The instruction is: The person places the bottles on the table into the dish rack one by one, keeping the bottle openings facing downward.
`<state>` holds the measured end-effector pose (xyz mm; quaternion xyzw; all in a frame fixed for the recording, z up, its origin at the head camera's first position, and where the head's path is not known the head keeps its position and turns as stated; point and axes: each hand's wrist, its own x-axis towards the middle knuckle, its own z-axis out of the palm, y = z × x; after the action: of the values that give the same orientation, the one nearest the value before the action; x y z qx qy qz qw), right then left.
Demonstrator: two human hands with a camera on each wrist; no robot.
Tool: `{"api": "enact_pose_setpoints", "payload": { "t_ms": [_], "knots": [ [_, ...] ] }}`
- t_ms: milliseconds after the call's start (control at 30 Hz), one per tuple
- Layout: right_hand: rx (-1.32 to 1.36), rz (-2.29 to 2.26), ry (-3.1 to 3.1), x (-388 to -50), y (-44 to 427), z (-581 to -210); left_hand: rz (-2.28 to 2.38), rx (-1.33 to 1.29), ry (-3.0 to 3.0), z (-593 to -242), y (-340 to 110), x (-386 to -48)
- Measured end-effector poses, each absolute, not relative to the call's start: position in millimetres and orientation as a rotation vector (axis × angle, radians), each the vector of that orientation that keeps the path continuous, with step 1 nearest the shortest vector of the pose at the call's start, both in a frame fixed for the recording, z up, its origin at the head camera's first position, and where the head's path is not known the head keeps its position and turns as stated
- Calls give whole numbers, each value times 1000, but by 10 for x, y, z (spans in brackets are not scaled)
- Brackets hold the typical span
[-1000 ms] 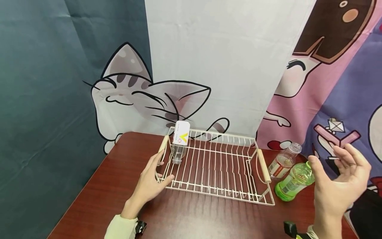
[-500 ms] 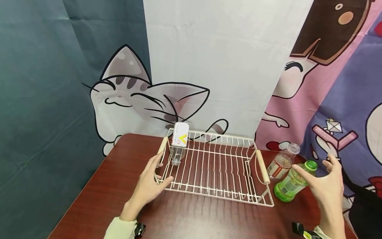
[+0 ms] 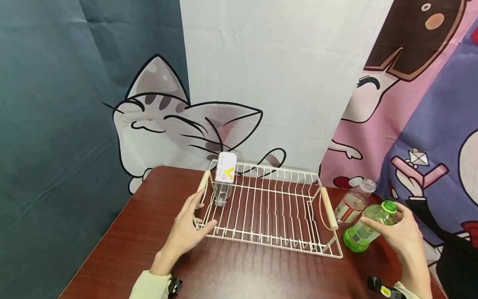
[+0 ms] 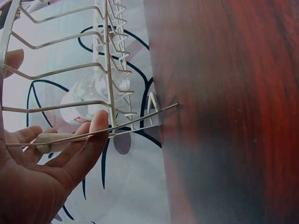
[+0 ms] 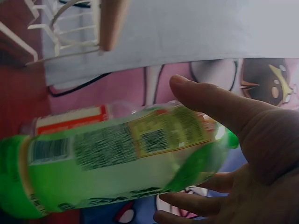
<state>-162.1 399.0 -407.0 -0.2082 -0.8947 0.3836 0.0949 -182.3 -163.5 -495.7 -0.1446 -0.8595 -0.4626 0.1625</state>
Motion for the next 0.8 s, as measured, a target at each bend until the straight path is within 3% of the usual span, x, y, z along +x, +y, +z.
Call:
{"api": "enact_pose_setpoints", "payload": {
  "t_ms": [500, 800],
  "knots": [
    [-314, 954, -2839, -1731, 4178, -4277, -1313, -391, -2463, -4968, -1635, -1836],
    [-280, 927, -2804, -1715, 4179, -4254, -1312, -393, -2463, -4949, -1635, -1837]
  ]
}}
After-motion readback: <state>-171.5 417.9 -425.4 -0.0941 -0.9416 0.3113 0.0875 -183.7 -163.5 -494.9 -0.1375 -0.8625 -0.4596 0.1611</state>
